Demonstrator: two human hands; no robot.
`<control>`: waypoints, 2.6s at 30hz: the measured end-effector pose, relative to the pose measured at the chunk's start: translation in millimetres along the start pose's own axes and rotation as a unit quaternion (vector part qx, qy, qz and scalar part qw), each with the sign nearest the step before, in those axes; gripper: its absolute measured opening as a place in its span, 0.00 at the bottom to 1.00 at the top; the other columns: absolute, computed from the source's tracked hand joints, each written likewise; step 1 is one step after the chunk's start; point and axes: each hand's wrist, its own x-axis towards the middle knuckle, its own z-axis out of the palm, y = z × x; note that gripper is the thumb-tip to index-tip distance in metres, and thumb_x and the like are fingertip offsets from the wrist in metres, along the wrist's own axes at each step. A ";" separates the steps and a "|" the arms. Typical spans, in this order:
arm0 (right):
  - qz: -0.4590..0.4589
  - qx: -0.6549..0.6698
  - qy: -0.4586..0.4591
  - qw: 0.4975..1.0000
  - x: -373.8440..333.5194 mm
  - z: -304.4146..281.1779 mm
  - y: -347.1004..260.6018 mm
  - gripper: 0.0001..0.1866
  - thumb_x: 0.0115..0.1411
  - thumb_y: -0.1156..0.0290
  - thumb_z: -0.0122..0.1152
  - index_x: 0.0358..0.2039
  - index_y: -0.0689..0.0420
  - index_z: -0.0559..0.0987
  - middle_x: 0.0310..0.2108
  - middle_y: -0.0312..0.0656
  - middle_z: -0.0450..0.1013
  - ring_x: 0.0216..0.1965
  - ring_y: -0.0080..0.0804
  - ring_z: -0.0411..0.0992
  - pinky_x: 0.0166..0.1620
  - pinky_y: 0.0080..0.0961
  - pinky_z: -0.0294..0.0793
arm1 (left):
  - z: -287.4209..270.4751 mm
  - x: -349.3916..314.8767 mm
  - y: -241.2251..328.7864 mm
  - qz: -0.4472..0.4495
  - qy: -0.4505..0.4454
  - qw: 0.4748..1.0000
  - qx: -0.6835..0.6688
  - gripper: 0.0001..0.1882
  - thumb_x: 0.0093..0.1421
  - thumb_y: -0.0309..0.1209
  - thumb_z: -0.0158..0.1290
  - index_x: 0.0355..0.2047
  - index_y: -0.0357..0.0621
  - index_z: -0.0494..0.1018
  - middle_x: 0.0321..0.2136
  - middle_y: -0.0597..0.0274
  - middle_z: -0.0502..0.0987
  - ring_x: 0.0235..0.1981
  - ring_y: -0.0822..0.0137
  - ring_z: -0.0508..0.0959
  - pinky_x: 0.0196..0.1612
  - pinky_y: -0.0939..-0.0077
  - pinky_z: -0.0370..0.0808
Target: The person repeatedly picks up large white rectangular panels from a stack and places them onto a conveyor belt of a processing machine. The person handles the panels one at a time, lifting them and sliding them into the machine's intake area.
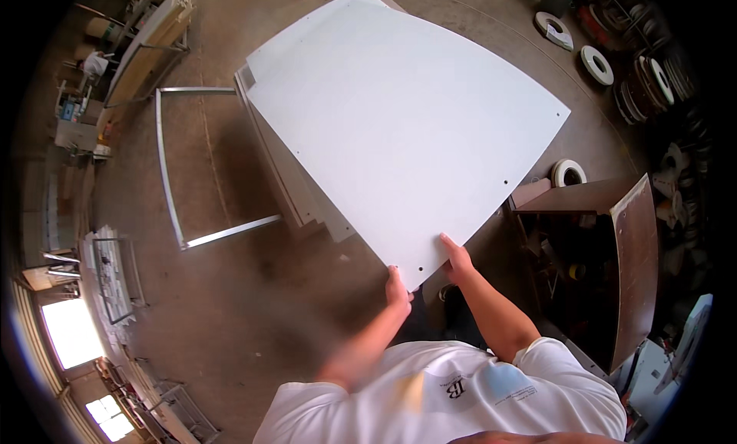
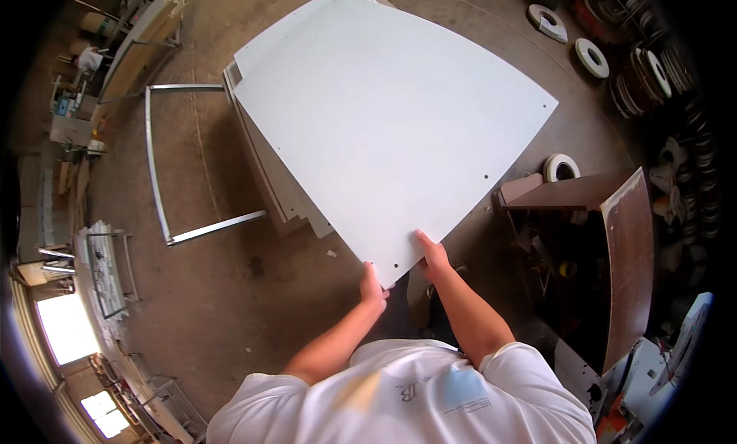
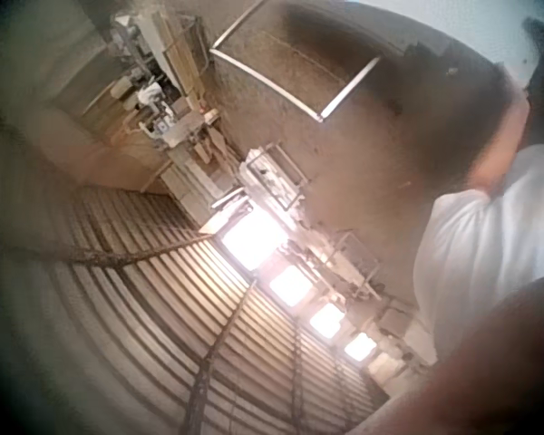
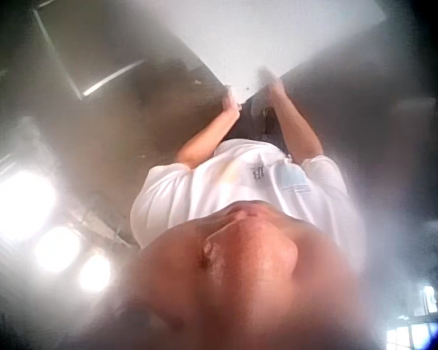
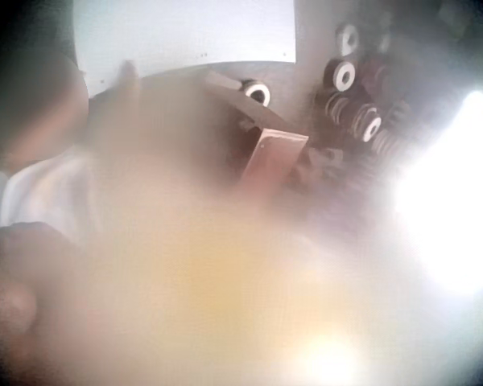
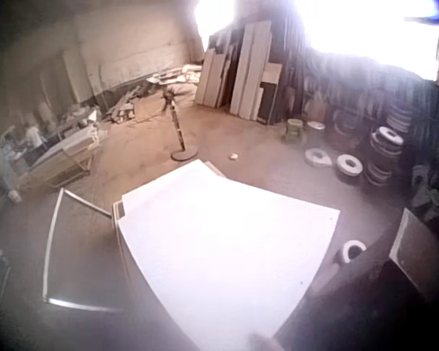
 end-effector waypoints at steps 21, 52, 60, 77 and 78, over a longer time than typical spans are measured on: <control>-0.258 -0.051 0.187 0.946 -282.7 -292.0 -106.4 0.18 0.55 0.64 0.66 0.39 0.66 0.79 0.33 0.43 0.77 0.33 0.30 0.75 0.40 0.28 0.75 | 43.9 59.9 14.1 0.038 -0.098 0.993 0.060 0.27 0.66 0.55 0.41 0.53 0.49 0.69 0.49 0.62 0.75 0.49 0.57 0.74 0.50 0.54 0.72; -0.076 -0.102 0.673 0.729 -381.3 -339.6 189.9 0.31 0.55 0.39 0.55 0.23 0.60 0.73 0.25 0.56 0.74 0.31 0.59 0.72 0.33 0.46 0.70 | 34.1 24.9 24.6 0.041 -0.146 0.977 0.150 0.25 0.68 0.47 0.36 0.56 0.43 0.67 0.56 0.58 0.71 0.57 0.53 0.70 0.60 0.53 0.67; -0.080 0.013 0.690 0.720 -409.8 -360.6 322.9 0.33 0.54 0.37 0.54 0.22 0.62 0.73 0.26 0.57 0.73 0.31 0.59 0.72 0.33 0.47 0.69 | 62.3 -19.4 -9.9 0.064 -0.231 0.940 0.244 0.25 0.69 0.46 0.35 0.57 0.43 0.66 0.57 0.58 0.71 0.58 0.53 0.69 0.60 0.53 0.66; 0.001 0.218 0.670 0.710 -503.1 -459.4 513.1 0.38 0.59 0.35 0.41 0.35 0.61 0.81 0.39 0.57 0.76 0.45 0.57 0.73 0.46 0.45 0.72 | 142.4 -146.6 -170.1 0.051 -0.363 0.832 0.416 0.25 0.69 0.45 0.34 0.58 0.41 0.65 0.57 0.57 0.70 0.58 0.53 0.69 0.62 0.54 0.65; 0.002 0.230 0.668 0.707 -505.8 -465.4 516.4 0.38 0.60 0.35 0.40 0.37 0.61 0.81 0.40 0.57 0.76 0.46 0.57 0.73 0.47 0.45 0.71 | 145.4 -151.0 -176.1 0.048 -0.367 0.829 0.419 0.25 0.69 0.45 0.34 0.58 0.41 0.65 0.57 0.57 0.70 0.58 0.53 0.69 0.62 0.54 0.65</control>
